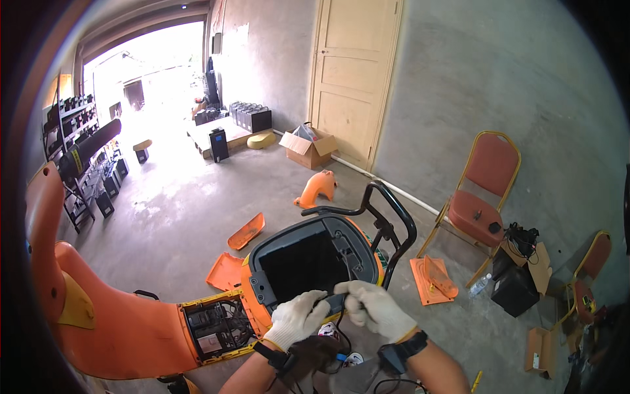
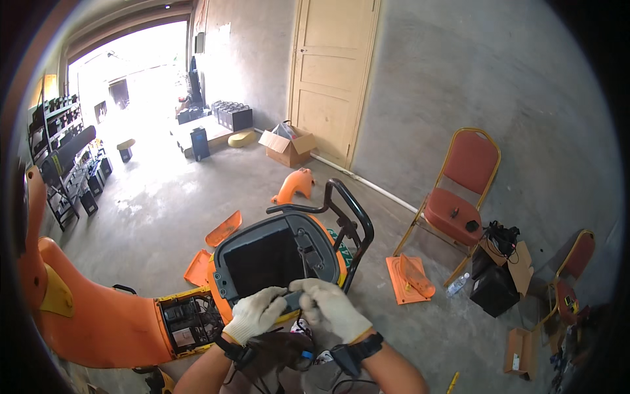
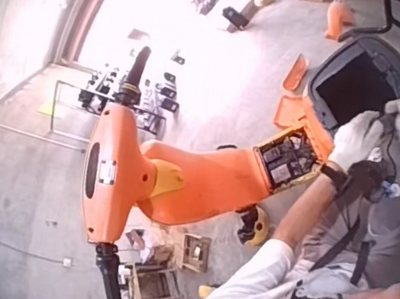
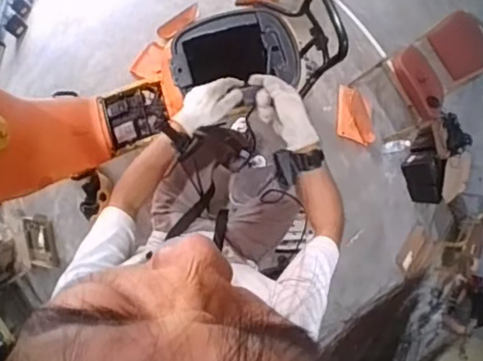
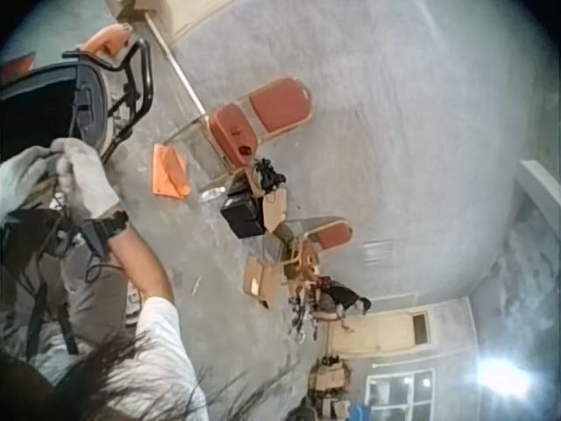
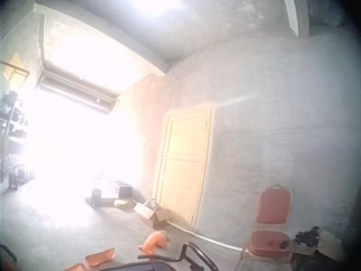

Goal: Repairing or assembling motorcycle dashboard and internal components.

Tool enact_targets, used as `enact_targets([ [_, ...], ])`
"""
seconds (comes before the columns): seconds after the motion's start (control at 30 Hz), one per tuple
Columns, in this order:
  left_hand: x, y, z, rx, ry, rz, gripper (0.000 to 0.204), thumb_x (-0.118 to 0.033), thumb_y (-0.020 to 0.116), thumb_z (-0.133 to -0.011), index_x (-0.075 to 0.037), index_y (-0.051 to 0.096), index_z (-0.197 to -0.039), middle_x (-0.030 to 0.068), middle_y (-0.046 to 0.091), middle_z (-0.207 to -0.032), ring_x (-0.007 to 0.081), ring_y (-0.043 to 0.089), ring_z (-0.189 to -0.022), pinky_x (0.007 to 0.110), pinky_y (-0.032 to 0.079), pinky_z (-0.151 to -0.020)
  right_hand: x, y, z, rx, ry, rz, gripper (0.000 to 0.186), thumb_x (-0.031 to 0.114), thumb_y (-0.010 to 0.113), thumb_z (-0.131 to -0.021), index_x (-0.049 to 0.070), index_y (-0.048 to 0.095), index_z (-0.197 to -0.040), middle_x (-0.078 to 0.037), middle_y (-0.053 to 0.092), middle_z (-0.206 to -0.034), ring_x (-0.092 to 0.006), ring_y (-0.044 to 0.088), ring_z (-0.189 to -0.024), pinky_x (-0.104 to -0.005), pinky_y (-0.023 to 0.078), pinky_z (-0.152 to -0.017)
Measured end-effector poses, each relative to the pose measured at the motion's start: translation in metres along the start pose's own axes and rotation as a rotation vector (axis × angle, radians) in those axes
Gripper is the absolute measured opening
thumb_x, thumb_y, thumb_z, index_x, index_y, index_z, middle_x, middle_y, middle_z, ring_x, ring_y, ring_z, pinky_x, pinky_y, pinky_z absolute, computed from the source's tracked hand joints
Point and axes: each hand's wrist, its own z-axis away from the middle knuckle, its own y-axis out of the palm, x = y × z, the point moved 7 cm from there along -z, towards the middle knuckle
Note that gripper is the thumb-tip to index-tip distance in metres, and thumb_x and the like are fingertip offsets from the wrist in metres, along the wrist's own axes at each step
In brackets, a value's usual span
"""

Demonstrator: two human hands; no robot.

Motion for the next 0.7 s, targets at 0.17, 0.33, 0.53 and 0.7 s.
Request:
enact_targets([
  [0.17,0.002,0.003,-0.007,-0.094,-0.167,0.026,0.046,-0.047,0.041,-0.099,-0.015,0.073,-0.109,0.0176,0.073,-0.1,0.0401,0.069,-0.098,0.048,0.053,-0.087,0.034,-0.085,0.011,-0.56,-0.016,0.761,0.045,0.041,0.053,-0.1,0.005,0.072,-0.082,-0.002,0.058,-0.07,-0.0134,0.055,-0.066,-0.031,0.045,-0.067],
  [0.33,-0.001,0.0,-0.009,-0.141,-0.118,-0.072,0.044,-0.044,0.041,-0.099,-0.012,0.071,-0.099,0.0193,0.072,-0.094,0.0419,0.068,-0.094,0.05,0.053,-0.085,0.042,-0.11,0.003,-0.527,-0.022,1.012,0.051,0.049,0.053,-0.097,0.004,0.073,-0.083,-0.008,0.069,-0.082,-0.021,0.063,-0.083,-0.0352,0.047,-0.081],
  [0.53,0.002,0.007,-0.011,-0.158,-0.178,-0.095,0.045,-0.039,0.038,-0.099,-0.008,0.07,-0.094,0.0192,0.072,-0.092,0.0423,0.07,-0.087,0.051,0.056,-0.08,0.055,-0.102,0.011,-0.482,0.066,1.185,0.056,0.052,0.049,-0.096,0.005,0.075,-0.081,-0.012,0.073,-0.086,-0.0274,0.067,-0.089,-0.038,0.048,-0.086],
  [0.7,0.001,0.008,-0.011,-0.175,-0.134,-0.119,0.043,-0.038,0.04,-0.099,-0.007,0.07,-0.093,0.0183,0.073,-0.091,0.0408,0.071,-0.086,0.05,0.056,-0.078,0.057,-0.092,0.008,-0.454,0.131,1.317,0.055,0.053,0.047,-0.096,0.008,0.077,-0.082,-0.015,0.073,-0.085,-0.032,0.068,-0.089,-0.0395,0.048,-0.085],
])
